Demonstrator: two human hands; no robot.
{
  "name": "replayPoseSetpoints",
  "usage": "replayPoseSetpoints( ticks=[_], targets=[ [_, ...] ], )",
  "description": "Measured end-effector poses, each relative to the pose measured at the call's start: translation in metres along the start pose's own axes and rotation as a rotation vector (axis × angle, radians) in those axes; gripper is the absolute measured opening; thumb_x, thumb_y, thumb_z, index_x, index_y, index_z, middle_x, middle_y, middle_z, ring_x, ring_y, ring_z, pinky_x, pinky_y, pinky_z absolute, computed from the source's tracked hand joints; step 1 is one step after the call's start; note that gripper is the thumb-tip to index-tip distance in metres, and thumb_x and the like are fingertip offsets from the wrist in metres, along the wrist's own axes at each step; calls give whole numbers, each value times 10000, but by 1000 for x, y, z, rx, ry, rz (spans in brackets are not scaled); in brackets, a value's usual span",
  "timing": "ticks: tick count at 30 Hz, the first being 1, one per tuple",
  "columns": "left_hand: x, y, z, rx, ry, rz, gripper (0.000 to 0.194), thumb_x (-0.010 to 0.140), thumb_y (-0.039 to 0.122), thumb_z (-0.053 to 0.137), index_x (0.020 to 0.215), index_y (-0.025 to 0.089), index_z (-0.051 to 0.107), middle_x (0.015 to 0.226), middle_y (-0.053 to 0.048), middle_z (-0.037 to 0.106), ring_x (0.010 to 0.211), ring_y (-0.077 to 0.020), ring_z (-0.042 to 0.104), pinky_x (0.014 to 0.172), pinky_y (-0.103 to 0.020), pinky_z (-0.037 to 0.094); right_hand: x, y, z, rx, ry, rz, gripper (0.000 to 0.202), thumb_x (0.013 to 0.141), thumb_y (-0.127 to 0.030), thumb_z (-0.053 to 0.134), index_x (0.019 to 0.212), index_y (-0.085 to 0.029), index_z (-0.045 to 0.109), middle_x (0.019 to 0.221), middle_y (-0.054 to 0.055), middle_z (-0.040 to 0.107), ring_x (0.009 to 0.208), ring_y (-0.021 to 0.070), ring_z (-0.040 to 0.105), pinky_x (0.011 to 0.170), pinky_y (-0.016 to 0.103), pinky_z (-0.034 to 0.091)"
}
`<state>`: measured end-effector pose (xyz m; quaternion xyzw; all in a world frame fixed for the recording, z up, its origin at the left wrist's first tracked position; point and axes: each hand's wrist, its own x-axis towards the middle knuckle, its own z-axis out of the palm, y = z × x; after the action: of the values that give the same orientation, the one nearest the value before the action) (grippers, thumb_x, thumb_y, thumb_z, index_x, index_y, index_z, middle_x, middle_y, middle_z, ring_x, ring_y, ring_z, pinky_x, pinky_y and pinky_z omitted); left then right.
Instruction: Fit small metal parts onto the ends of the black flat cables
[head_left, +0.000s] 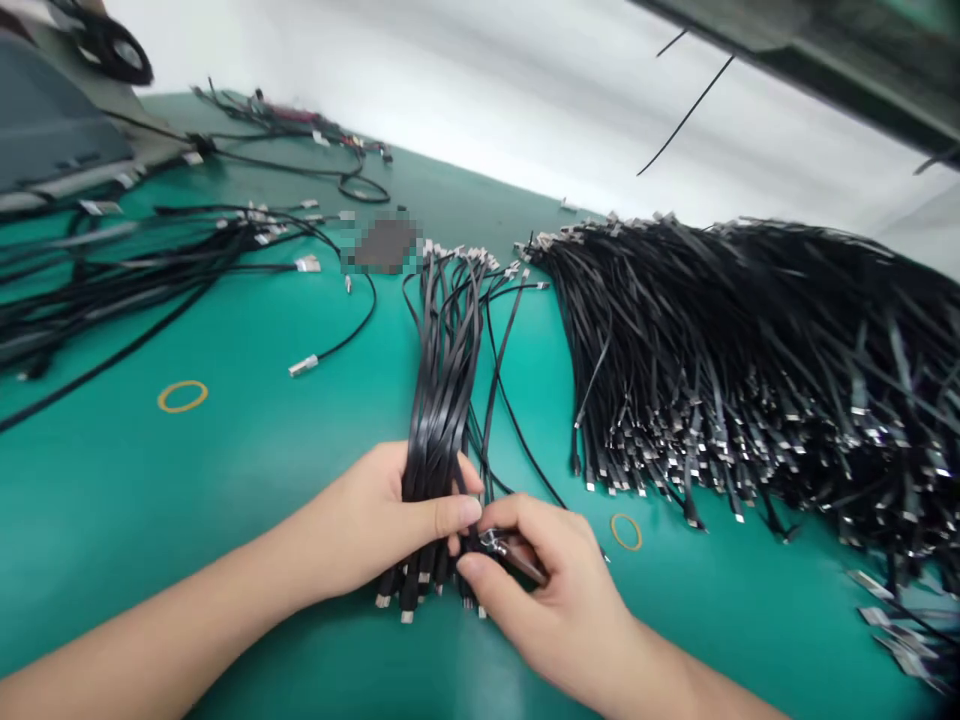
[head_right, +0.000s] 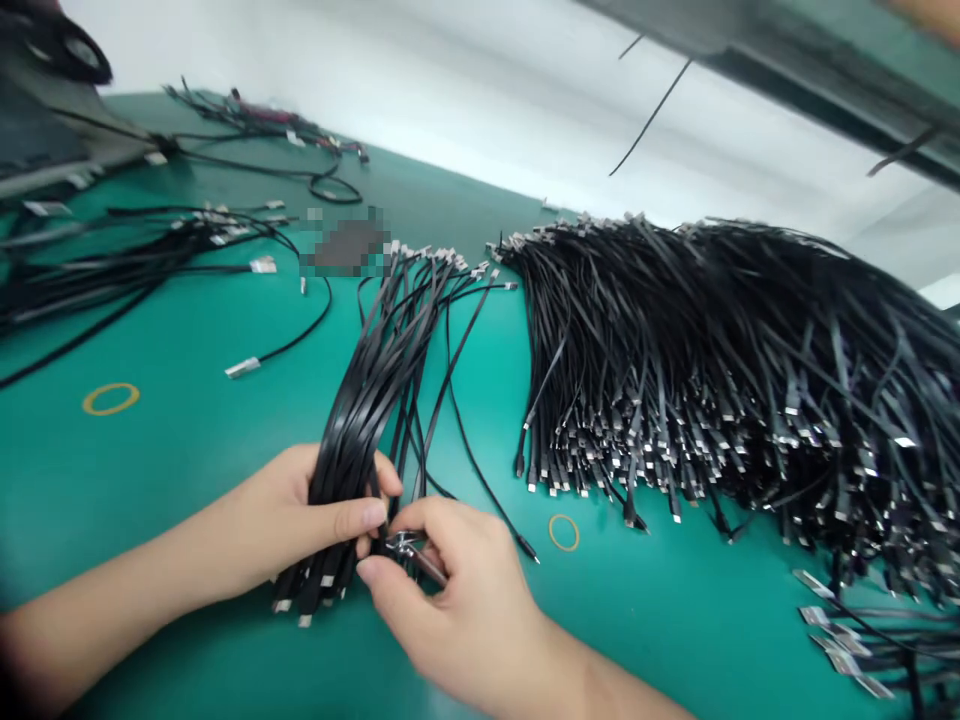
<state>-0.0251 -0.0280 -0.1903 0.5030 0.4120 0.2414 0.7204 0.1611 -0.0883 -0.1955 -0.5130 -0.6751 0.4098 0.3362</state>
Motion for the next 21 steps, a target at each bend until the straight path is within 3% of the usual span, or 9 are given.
replayPoseSetpoints(
  ticks=[2, 5, 9, 12, 17, 21],
  targets=[
    [1, -1, -1, -9, 0, 31, 312, 759, 409, 783, 932, 194, 638, 665, 24, 672, 594, -137, 619, 565, -228, 521, 1, -1, 2, 0, 14, 27, 130, 871, -259, 614, 771, -177, 597, 572, -64, 456, 499, 71, 341, 479, 210, 264],
    [-1, 2, 1, -31, 44, 28, 321, 767, 440, 773, 854, 164, 634, 666, 4, 661, 568, -132, 599, 522, -221, 492, 4, 2, -6, 115, 163, 99, 209, 883, -333, 586, 752, -175, 545, 600, -58, 423, 536, 83, 352, 500, 208, 285],
    [-9, 12, 8, -233, 338, 88, 318, 826, 469, 703, 832, 160, 626, 617, 32, 575, 511, -96, 518, 466, -186, 385, 12, 6, -30, 319, 459, 167, 318, 907, -501, 561, 836, -194, 517, 613, -71, 334, 541, 94, 291, 489, 212, 257],
    [-14, 16, 12, -342, 442, 157, 263, 853, 428, 686, 891, 170, 647, 666, 41, 553, 510, -77, 476, 481, -190, 361, 13, 4, -39, 268, 428, 118, 332, 921, -507, 554, 825, -192, 519, 630, -59, 353, 553, 101, 312, 504, 222, 274],
    [-17, 12, 15, -339, 264, 128, 209, 874, 367, 645, 981, 189, 671, 749, 7, 578, 613, -133, 549, 568, -253, 436, 1, -2, -29, -37, 334, -97, 192, 910, -371, 581, 890, -181, 597, 635, -38, 455, 550, 114, 394, 524, 239, 313],
    [-17, 8, 14, -267, 95, 44, 236, 857, 364, 682, 1026, 200, 694, 720, 18, 527, 686, -142, 522, 647, -256, 444, -8, -8, -20, -101, 235, -186, 116, 890, -295, 597, 893, -185, 634, 624, -43, 479, 529, 99, 401, 523, 229, 311]
  ],
)
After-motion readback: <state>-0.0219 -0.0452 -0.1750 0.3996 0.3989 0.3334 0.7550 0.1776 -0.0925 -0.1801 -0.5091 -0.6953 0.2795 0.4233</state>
